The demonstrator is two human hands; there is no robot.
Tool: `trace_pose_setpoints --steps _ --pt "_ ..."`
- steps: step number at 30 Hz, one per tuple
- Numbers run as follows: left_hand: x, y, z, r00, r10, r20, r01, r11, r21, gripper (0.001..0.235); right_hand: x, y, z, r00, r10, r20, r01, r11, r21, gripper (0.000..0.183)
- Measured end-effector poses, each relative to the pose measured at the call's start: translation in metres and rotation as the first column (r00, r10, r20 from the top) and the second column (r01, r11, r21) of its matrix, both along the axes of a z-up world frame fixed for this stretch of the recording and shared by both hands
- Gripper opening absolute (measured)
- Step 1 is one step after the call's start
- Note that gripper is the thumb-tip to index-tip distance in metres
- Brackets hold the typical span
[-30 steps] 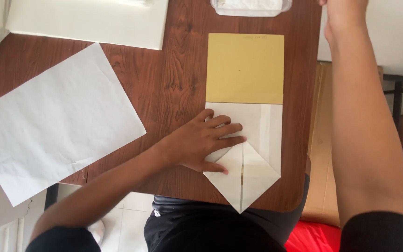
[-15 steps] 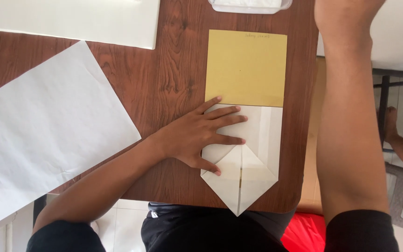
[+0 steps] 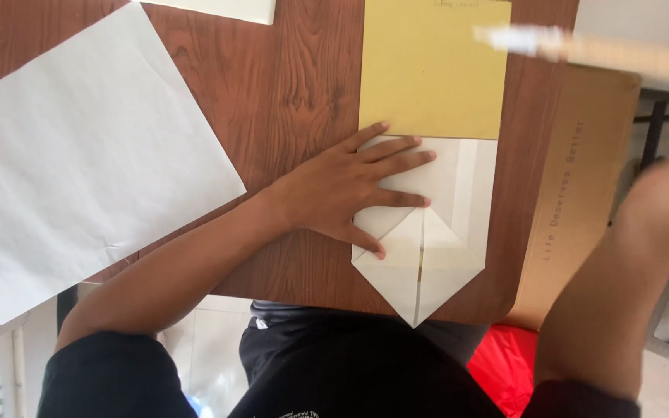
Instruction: Folding and gluing paper to assemble the bottom of a paper bag.
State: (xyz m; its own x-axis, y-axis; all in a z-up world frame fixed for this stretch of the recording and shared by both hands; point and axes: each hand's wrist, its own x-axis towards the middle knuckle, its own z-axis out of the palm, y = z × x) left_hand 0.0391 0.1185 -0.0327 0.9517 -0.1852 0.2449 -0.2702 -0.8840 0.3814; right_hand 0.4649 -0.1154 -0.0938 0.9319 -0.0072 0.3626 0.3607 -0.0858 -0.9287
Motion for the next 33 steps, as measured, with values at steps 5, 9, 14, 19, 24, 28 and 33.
trace_pose_setpoints --steps 5,9,14,19,24,28,33 --pt "0.001 0.000 -0.002 1.000 0.009 -0.001 -0.009 1.000 -0.005 0.082 -0.185 -0.052 0.102 0.859 0.504 0.088 -0.511 0.848 0.138 0.022" --pt "0.003 0.001 0.003 1.000 -0.016 -0.012 0.016 1.000 -0.001 0.083 -0.252 -0.030 0.137 0.701 0.494 0.515 -0.306 0.860 -0.408 0.066" --pt "0.002 0.006 0.006 1.000 -0.019 -0.017 0.019 1.000 -0.009 0.082 -0.261 -0.057 0.094 0.930 0.275 0.245 -0.276 0.961 -0.033 0.041" --pt "0.000 0.001 0.004 1.000 -0.015 -0.022 0.015 1.000 -0.022 0.081 -0.265 -0.060 0.093 0.897 0.338 0.286 -0.318 0.941 -0.117 0.039" --pt "0.001 0.003 0.007 0.999 -0.011 -0.033 0.010 1.000 -0.023 0.080 -0.258 -0.063 0.090 0.867 0.371 0.334 -0.344 0.929 -0.139 0.038" --pt "0.000 0.001 0.004 1.000 -0.015 -0.009 0.015 1.000 -0.026 0.080 -0.260 -0.071 0.090 0.872 0.364 0.327 -0.349 0.931 -0.108 0.039" --pt "0.001 0.001 0.006 1.000 -0.012 -0.014 0.011 0.999 -0.030 0.081 -0.272 -0.056 0.090 0.898 0.299 0.323 -0.282 0.954 -0.098 0.038"
